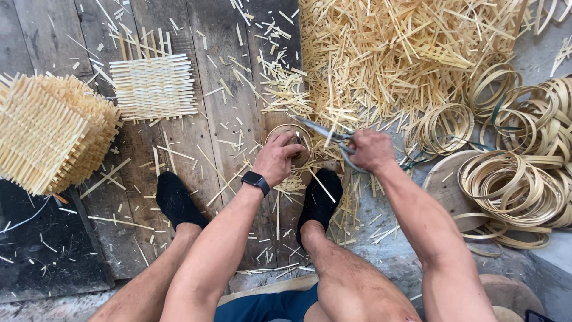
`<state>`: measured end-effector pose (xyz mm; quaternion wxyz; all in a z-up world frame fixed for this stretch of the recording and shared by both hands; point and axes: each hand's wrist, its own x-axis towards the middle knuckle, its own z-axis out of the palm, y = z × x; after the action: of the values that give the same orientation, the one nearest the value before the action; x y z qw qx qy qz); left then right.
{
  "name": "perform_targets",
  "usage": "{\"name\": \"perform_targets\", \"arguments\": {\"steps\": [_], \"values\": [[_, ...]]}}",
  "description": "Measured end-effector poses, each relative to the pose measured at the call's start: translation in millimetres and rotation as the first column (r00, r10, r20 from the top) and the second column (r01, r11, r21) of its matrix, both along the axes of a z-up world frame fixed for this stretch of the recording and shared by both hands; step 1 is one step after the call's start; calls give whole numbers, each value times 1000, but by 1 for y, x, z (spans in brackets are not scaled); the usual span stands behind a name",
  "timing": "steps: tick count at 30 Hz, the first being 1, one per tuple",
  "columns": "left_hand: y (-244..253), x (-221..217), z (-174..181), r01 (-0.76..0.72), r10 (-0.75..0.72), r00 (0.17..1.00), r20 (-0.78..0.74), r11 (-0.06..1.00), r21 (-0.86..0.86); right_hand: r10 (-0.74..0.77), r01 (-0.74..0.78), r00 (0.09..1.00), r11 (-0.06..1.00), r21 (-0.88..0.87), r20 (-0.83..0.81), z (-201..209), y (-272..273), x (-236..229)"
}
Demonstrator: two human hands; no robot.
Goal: The person constructs small bamboo baskets by weaving strips together, forming a circular base, and trimming excess material using shears.
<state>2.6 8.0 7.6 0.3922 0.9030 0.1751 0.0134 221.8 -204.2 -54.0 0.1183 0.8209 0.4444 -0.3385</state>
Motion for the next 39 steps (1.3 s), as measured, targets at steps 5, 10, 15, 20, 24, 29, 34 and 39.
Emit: {"name": "perform_targets", "arguments": {"steps": [5, 10, 15, 20, 24, 29, 34, 39], "values": [[-8, 12, 36, -342, 313, 888, -335, 939, -29, -488, 488, 867, 873, 23, 100, 4, -14, 21], [-10, 12, 11, -472, 464, 802, -377, 878, 76, -481, 448, 833, 877, 174, 273, 10, -14, 9], [14, 14, -61, -617, 592, 783, -191, 779, -117, -625, 748, 621, 654, 117, -474, 23, 32, -42], [10, 26, -77, -725, 509, 681, -527, 567, -391, -652, 859, 285, 499, -115, -703, -5, 65, -57], [-3, 21, -78, -640, 593, 763, -255, 748, -176, -583, 876, 72, 426, -228, -809, -36, 56, -61], [-9, 26, -71, -753, 645, 643, -413, 631, -188, -605, 883, 106, 422, -205, -789, -55, 47, -65], [-16, 30, -55, -785, 689, 588, -423, 612, -94, -586, 907, 160, 405, -116, -794, -53, 53, -71], [-23, 20, -71, -742, 690, 658, -301, 662, -104, -598, 918, 213, 394, -52, -772, -44, 54, -75]]}}
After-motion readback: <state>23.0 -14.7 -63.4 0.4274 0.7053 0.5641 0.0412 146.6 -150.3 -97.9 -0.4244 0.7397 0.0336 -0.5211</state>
